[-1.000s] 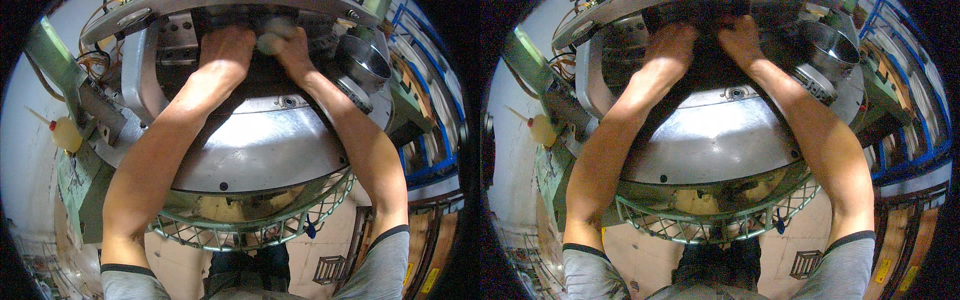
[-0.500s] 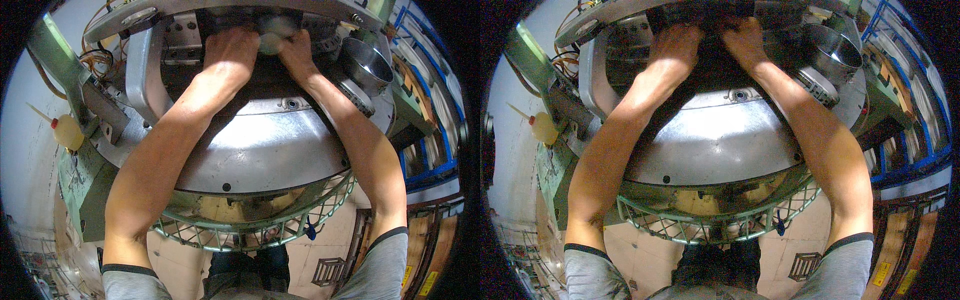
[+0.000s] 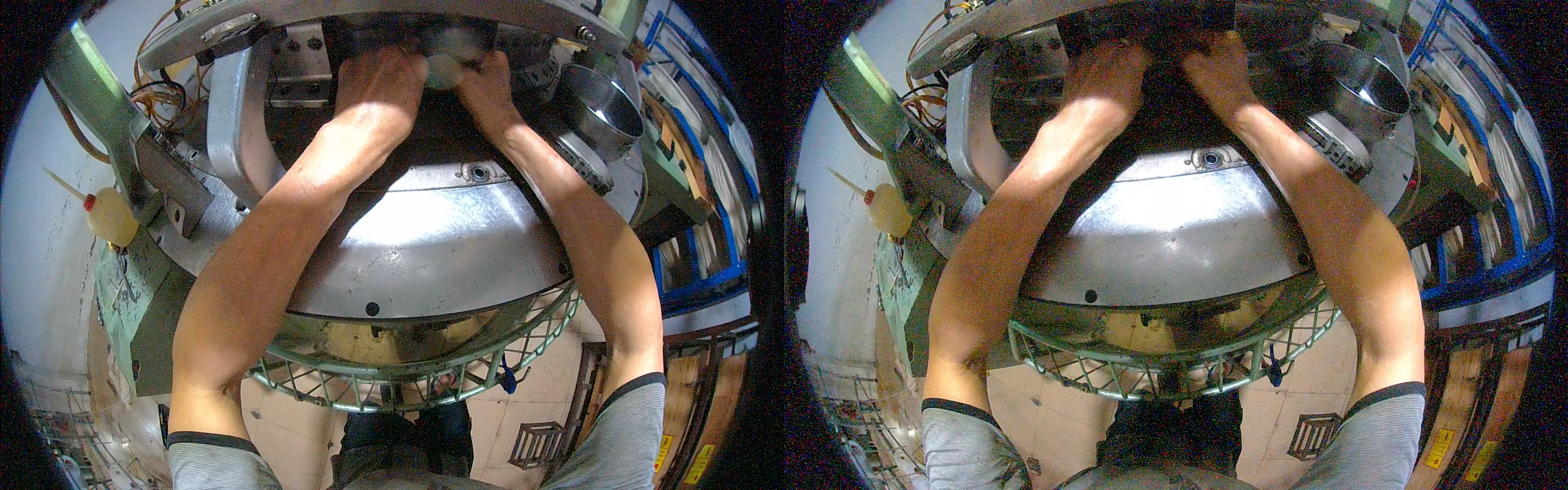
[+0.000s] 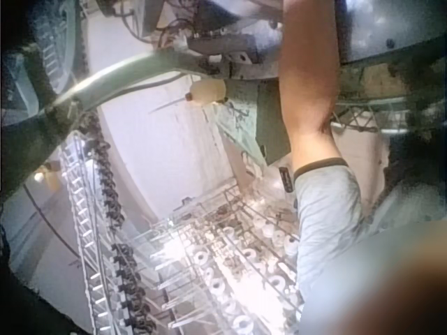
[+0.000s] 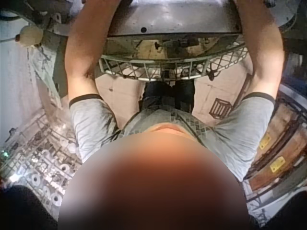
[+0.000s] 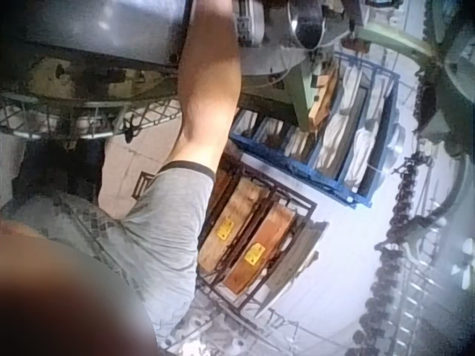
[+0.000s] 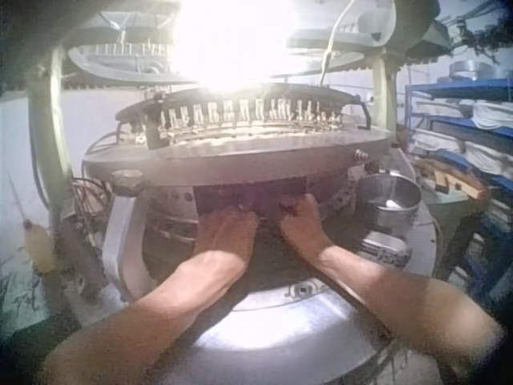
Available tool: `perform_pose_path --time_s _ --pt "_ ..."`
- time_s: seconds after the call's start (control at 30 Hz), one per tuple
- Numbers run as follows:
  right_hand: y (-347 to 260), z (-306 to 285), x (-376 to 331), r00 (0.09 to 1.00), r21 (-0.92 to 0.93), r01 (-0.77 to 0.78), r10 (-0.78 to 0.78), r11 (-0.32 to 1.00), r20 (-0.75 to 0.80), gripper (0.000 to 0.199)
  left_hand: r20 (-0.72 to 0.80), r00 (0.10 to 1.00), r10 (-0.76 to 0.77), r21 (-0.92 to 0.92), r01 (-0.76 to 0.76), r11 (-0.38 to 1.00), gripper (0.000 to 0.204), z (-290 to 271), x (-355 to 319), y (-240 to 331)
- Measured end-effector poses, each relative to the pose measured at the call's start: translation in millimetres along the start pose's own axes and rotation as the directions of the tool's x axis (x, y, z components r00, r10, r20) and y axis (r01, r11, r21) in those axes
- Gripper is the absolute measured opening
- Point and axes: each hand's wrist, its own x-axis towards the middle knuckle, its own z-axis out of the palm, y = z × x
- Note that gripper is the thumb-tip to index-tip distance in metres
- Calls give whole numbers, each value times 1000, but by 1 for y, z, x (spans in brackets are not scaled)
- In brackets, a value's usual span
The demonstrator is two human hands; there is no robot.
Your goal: The person repeatedly inserts small metal components into a circular machine, adjusts them with both hands, and occasionally retrieves additional parts from a nearby wooden box. The task involves precise hand movements and repeated insertion cycles.
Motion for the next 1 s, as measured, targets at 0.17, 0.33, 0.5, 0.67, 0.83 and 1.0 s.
perform_pose_path --time_s 0.17,0.33,0.5,0.67,0.83,1.0 --pt "-6 -4 -3 996 17 -90 89 996 22 23 -2 999 41 4 -41 999 16 -1 -3 -1" --pt "-12 -3 -1 988 -11 -154 154 988 20 24 -2 999 32 -9 -32 999 17 -1 -1 0" --pt "-18 -8 -4 988 30 -146 145 989 48 25 -7 999 31 -19 -31 999 18 -4 -2 2" --pt "-18 -7 -3 994 3 -100 100 995 33 27 36 999 18 -10 -18 1000 18 -8 -2 3" --pt "-15 -7 -5 980 122 -193 186 974 63 27 7 999 49 10 -49 999 17 -8 -4 3" --pt "-16 -6 -5 978 110 -210 206 972 43 26 -6 997 71 13 -71 997 16 -6 -3 2"
